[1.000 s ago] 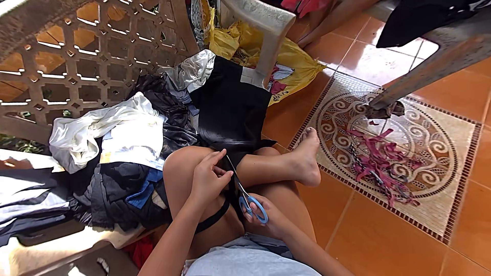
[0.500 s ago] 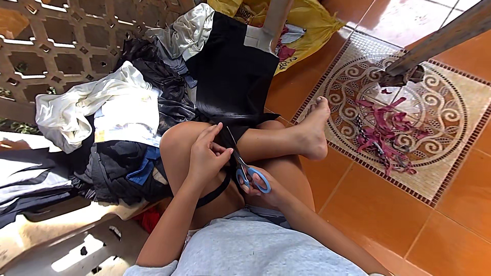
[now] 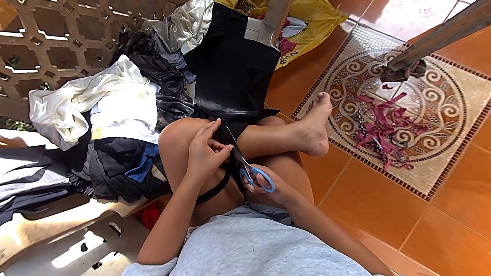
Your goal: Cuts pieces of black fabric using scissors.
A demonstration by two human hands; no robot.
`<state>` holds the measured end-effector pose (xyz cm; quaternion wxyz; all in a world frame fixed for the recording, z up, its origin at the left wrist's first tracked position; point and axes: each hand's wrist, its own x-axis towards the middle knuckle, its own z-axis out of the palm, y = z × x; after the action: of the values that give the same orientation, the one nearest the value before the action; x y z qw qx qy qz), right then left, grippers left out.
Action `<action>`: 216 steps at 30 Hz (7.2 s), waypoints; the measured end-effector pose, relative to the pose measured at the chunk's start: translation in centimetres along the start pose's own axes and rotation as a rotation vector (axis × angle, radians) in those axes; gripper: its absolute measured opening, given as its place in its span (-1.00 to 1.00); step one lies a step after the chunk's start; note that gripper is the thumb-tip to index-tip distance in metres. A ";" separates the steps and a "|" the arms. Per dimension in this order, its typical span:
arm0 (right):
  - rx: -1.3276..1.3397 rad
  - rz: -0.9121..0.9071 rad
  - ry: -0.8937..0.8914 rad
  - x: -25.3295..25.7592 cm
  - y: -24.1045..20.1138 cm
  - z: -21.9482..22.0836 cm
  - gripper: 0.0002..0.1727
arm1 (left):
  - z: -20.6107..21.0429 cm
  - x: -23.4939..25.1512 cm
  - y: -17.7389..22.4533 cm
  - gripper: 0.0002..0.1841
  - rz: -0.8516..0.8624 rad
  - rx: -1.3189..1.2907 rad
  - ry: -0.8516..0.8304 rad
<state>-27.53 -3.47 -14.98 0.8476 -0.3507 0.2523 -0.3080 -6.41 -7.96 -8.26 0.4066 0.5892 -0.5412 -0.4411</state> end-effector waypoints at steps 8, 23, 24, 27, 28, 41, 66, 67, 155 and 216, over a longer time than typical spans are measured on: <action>-0.115 0.016 -0.139 -2.4 -1.8 -3.3 -0.49 | -0.3 0.3 0.3 -0.26 -0.074 -0.102 0.008; 0.046 -0.058 0.019 1.5 0.6 1.3 -0.41 | -0.4 0.1 0.2 -0.24 -0.054 -0.085 0.004; 0.067 -0.052 0.020 1.5 0.7 1.4 -0.41 | -0.3 0.0 0.1 -0.25 -0.049 -0.073 0.005; 0.122 -0.037 0.000 1.5 0.6 1.4 -0.42 | -0.3 0.0 0.0 -0.25 -0.041 -0.068 0.001; 0.134 -0.035 -0.008 1.5 0.5 1.4 -0.43 | -0.3 0.0 0.0 -0.25 -0.038 -0.068 0.001; 0.133 -0.016 0.027 1.1 -0.2 1.5 -0.51 | -0.3 0.0 0.0 -0.23 -0.035 -0.062 0.003; -0.430 0.167 -0.325 -5.3 -5.9 -7.1 -0.35 | -0.4 0.5 0.6 -0.22 -0.103 -0.235 0.030; -0.408 0.130 -0.275 -5.1 -5.9 -7.0 -0.37 | -0.4 0.6 0.6 -0.22 -0.104 -0.238 0.028; 0.184 0.039 0.068 1.4 -0.5 2.0 -0.53 | 0.2 -0.1 -0.4 -0.20 0.026 -0.010 0.022; -0.135 0.069 -0.117 -2.4 -2.5 -2.1 -0.38 | -0.1 1.1 0.6 -0.27 -0.046 -0.070 -0.007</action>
<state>-31.42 -4.16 -13.90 0.8456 -0.4153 0.2345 -0.2399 -6.43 -9.10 -7.77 0.4146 0.5853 -0.5133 -0.4712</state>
